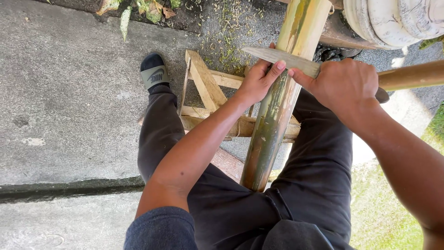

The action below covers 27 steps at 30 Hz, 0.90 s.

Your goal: Scraping the outer layer of a bamboo pole with a knife.

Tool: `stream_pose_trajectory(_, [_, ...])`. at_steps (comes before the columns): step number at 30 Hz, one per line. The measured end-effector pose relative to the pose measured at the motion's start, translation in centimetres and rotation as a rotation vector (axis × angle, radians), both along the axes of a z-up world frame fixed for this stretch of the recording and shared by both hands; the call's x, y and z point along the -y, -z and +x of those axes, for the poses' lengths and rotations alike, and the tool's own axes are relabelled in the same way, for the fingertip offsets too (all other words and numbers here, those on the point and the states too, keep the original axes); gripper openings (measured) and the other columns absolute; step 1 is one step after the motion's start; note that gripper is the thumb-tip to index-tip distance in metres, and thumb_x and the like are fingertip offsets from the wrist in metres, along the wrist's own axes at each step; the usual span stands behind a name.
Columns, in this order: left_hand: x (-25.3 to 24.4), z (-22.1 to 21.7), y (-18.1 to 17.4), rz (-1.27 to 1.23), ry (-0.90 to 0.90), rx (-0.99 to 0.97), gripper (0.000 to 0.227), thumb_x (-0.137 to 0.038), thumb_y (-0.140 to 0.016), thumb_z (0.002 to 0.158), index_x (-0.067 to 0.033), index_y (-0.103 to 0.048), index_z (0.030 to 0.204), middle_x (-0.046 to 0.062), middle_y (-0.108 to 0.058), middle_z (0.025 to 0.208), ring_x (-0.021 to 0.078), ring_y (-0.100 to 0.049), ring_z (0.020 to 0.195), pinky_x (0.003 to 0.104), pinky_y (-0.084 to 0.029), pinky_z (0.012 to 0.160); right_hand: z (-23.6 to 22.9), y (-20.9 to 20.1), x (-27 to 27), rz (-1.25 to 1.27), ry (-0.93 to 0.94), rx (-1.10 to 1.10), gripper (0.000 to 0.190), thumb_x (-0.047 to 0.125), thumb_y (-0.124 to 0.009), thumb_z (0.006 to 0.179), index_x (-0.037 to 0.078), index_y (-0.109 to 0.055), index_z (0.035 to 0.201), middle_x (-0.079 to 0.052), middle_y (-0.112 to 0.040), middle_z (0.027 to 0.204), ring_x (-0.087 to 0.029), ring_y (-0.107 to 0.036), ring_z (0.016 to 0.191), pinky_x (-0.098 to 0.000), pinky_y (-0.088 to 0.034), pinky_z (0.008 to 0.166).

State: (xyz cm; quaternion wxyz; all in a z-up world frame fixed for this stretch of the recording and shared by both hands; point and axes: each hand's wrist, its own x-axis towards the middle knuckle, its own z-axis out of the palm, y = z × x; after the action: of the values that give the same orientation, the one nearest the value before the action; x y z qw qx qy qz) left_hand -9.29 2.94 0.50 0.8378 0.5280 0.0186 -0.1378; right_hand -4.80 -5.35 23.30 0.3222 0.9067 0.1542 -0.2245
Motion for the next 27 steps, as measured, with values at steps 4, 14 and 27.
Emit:
stream_pose_trajectory(4, [0.7,0.4,0.4,-0.152,-0.015,-0.003,0.085,-0.058,-0.049,0.1,0.0026,-0.034,0.157,0.024,-0.065,0.136,0.0265,-0.062,0.128,0.037,-0.048,0.111,0.8,0.0,-0.3,-0.024,0.02,-0.021,0.088,0.083,-0.04,0.096,0.008,-0.077,0.07,-0.014,-0.066,0.057,-0.029,-0.067,0.054,-0.0443,-0.05,0.048])
stream_pose_trajectory(14, [0.9,1.3,-0.2,-0.056,-0.168,0.01,0.065,-0.058,-0.051,0.102,0.0007,-0.066,0.127,0.012,-0.068,0.112,0.019,-0.066,0.101,0.033,-0.055,0.092,2.6,0.0,-0.7,-0.11,0.076,-0.071,0.094,0.084,-0.033,0.097,0.006,-0.078,0.072,-0.014,-0.068,0.061,-0.029,-0.07,0.058,-0.043,-0.051,0.048])
stream_pose_trajectory(27, [-0.1,3.0,-1.9,0.069,-0.101,-0.069,0.085,-0.076,-0.039,0.093,-0.0021,-0.069,0.123,0.012,-0.065,0.117,0.0222,-0.073,0.103,0.037,-0.06,0.091,4.3,-1.0,-2.3,-0.142,0.117,-0.075,0.096,0.085,-0.032,0.094,0.003,-0.076,0.074,-0.016,-0.068,0.062,-0.031,-0.07,0.061,-0.0428,-0.052,0.049])
